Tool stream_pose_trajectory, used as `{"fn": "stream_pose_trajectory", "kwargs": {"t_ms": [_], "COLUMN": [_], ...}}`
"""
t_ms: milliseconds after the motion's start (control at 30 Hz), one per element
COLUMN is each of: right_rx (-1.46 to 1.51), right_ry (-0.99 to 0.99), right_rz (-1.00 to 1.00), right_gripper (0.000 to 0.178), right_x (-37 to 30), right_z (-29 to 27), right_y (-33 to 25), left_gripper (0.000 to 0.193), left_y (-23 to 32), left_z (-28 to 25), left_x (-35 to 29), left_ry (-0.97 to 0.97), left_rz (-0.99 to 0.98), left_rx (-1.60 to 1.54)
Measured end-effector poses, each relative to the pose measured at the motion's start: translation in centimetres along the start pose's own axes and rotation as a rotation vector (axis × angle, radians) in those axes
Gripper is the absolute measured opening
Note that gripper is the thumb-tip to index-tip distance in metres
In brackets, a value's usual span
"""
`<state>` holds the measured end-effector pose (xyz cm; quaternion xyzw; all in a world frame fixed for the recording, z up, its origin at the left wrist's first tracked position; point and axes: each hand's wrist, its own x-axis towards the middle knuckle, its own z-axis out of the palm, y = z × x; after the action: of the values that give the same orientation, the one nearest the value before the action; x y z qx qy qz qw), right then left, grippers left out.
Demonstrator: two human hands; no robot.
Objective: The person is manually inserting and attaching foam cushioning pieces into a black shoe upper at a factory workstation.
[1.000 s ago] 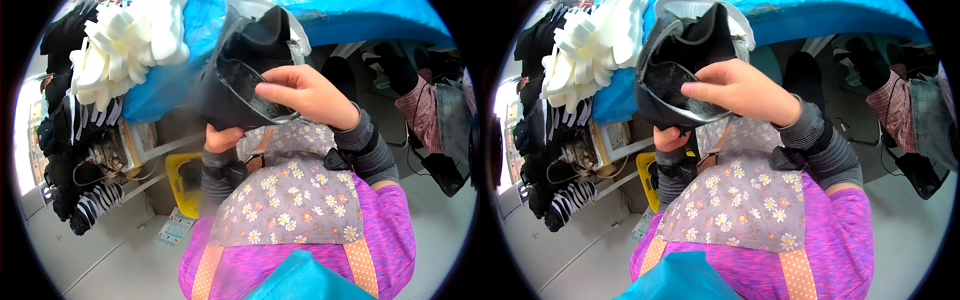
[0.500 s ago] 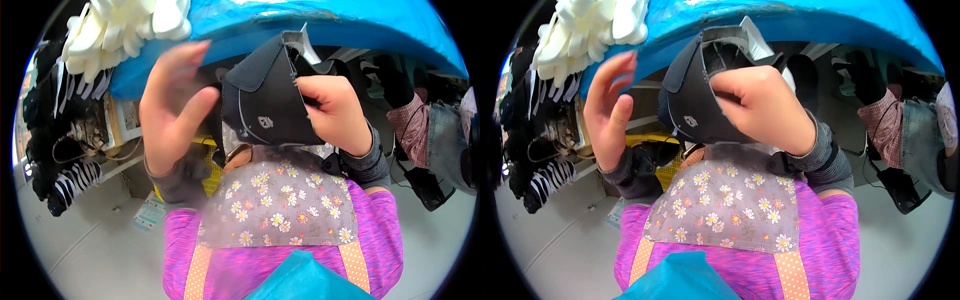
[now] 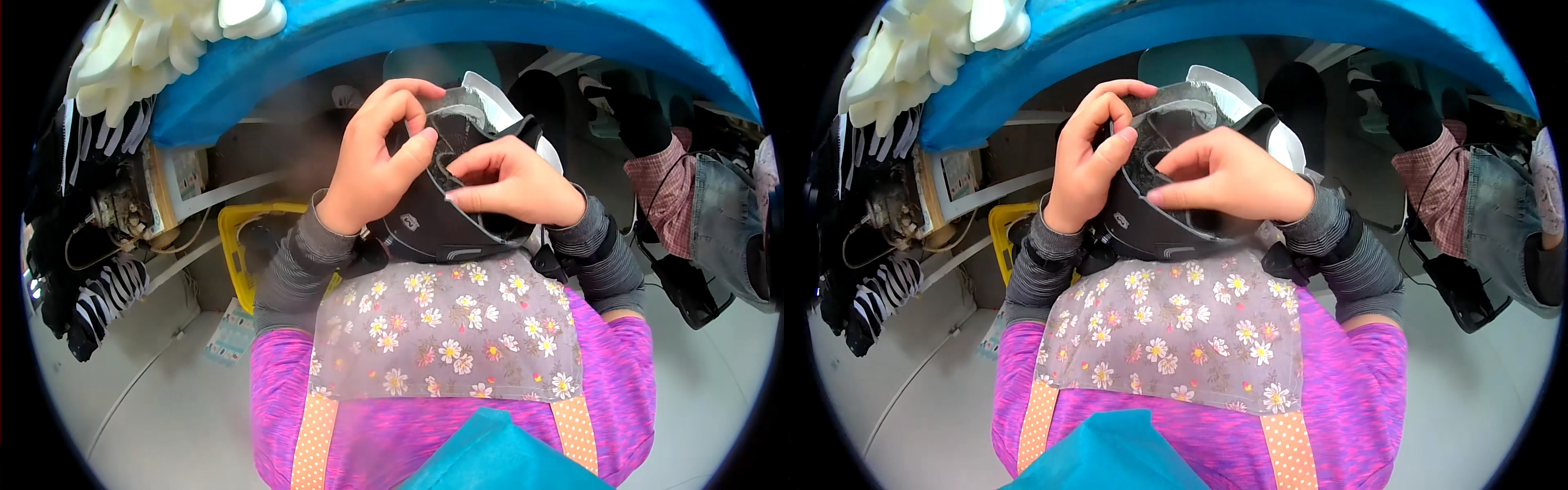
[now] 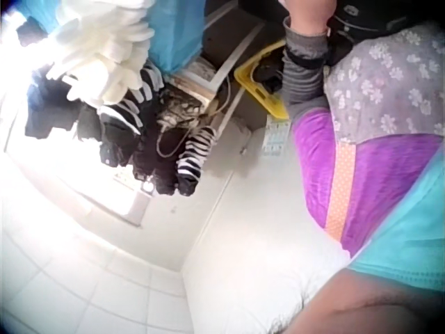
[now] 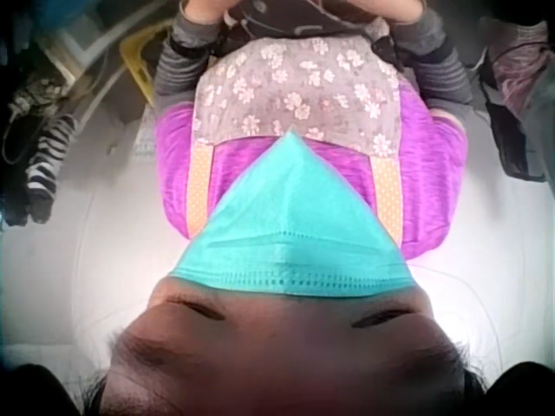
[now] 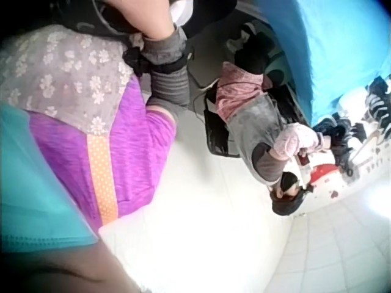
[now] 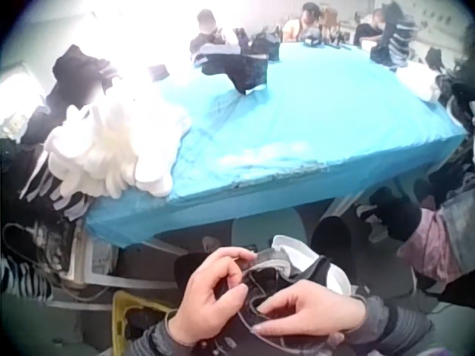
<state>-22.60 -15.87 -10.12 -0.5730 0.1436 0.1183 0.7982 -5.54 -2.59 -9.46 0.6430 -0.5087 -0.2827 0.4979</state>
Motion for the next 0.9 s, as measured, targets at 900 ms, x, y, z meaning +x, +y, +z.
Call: {"fn": "stream_pose_trajectory", "kwargs": {"t_ms": [900], "right_rx": [-0.362], "right_ry": [0.182], "right_rz": [-0.409], "right_gripper": [0.014], "right_x": [-0.8], "right_z": [0.4], "right_y": [0.2], "left_gripper": [0.028], "left_y": [-1.1], "left_z": [1.4], "left_x": [-0.1], "left_ry": [-0.01], "left_rz": [-0.089], "left_rx": [0.026]}}
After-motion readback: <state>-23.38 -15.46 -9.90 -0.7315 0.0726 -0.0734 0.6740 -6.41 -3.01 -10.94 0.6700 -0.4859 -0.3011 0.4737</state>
